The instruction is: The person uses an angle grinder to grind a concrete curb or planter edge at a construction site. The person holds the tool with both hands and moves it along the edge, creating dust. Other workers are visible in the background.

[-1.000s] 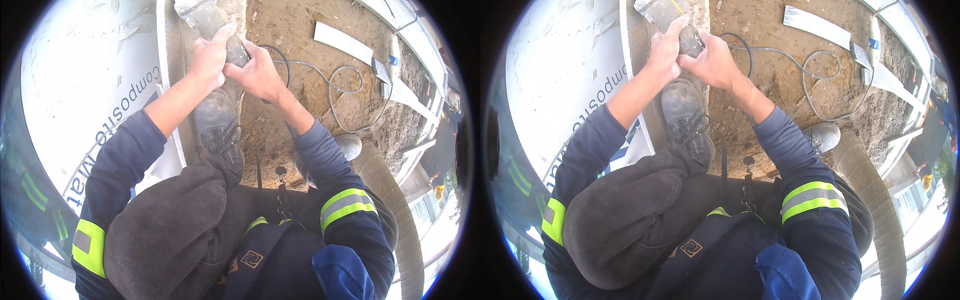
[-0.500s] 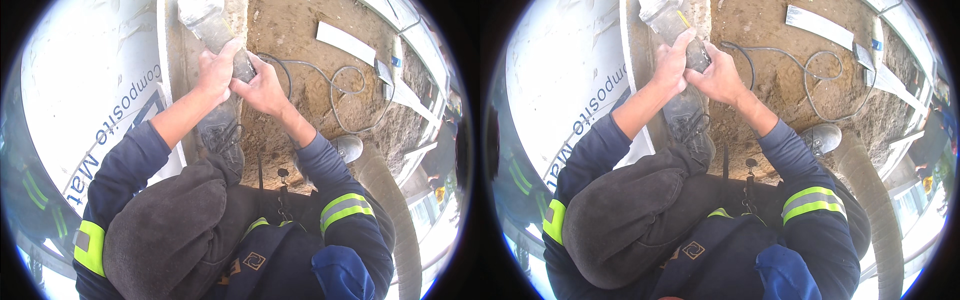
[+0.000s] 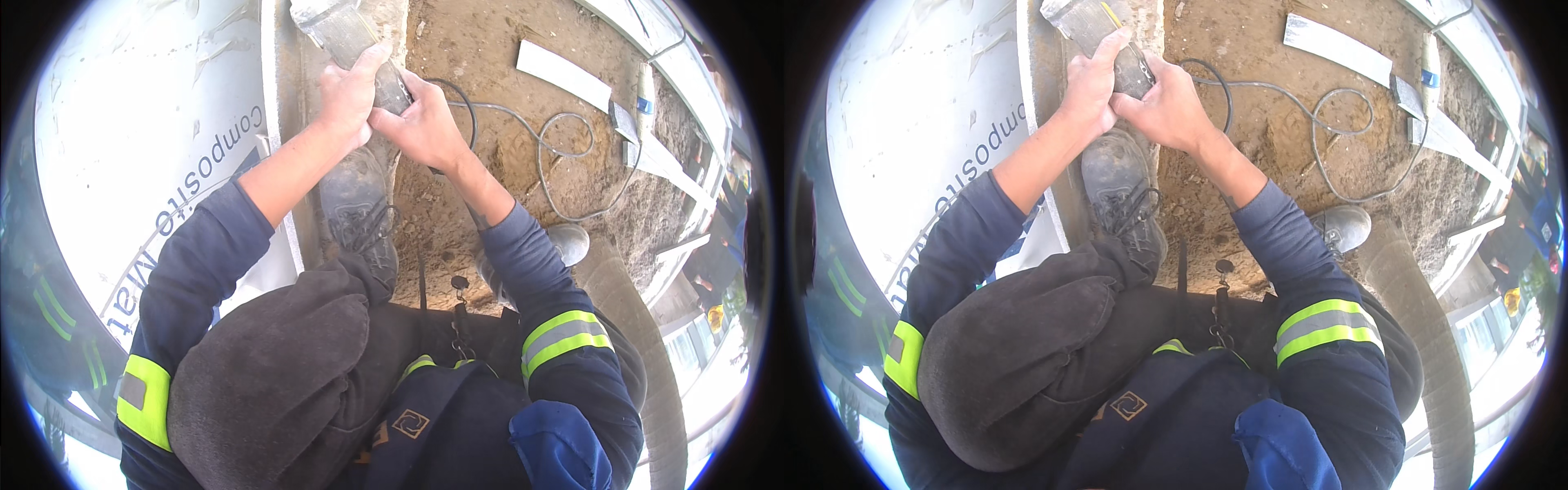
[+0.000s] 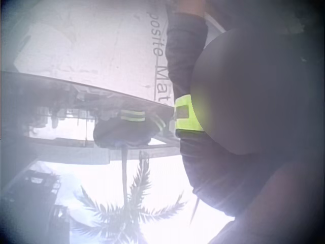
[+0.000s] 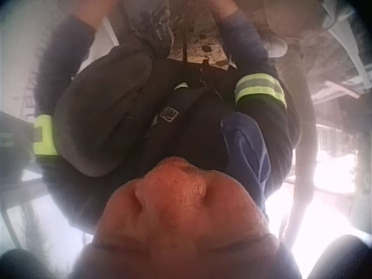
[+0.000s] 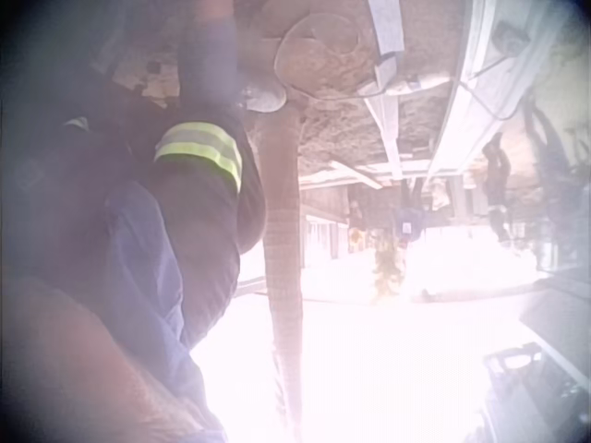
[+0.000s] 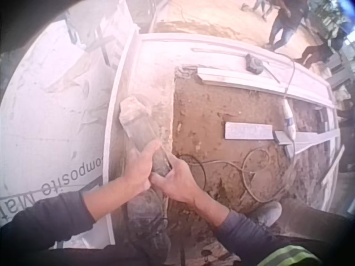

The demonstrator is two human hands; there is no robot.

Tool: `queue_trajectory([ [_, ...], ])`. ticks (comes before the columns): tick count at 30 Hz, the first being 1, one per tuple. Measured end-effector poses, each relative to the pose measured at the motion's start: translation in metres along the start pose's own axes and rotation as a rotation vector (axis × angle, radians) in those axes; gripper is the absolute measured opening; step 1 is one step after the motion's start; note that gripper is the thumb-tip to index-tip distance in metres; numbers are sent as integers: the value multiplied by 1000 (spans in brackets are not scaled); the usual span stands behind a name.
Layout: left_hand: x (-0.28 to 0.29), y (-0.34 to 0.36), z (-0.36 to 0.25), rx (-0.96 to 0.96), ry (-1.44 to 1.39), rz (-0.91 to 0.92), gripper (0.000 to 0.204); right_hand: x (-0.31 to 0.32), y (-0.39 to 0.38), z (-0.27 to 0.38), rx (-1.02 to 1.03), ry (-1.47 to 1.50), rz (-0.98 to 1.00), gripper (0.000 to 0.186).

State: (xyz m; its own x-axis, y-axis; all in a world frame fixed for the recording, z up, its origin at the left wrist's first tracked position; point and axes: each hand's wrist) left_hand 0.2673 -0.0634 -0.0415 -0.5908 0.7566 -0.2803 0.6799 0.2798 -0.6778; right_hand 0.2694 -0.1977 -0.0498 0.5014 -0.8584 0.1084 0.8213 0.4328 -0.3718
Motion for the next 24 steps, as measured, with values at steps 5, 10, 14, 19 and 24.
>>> queue_trajectory([
  [5, 3, 1, 0, -9, -10, 16, 28, -1, -2, 6, 13, -27, -29, 56],
  [10, 4, -12, 14, -22, -13, 38, 27, -1, -16, -8, -2, 11, -17, 65],
  [14, 3, -23, 15, 19, 33, 5, 28, -2, -26, -19, 0, 57, -10, 70],
  [19, 6, -31, 23, 33, 37, -1, 25, -4, -37, -16, 78, 47, -43, 69],
  [24, 7, -28, 25, 15, 16, -14, 27, -3, -36, -13, 30, 45, -24, 71],
])
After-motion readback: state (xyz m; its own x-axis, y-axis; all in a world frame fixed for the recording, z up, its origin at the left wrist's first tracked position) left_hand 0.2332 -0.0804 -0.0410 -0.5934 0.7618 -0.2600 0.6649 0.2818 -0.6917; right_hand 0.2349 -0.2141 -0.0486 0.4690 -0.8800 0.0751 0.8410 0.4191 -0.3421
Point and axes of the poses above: each hand's wrist, its own y-axis towards the middle knuckle, its own x-axis out of the back of the hand, z = x × y, and after that the axes turned 2 degrees about -z, right-handed
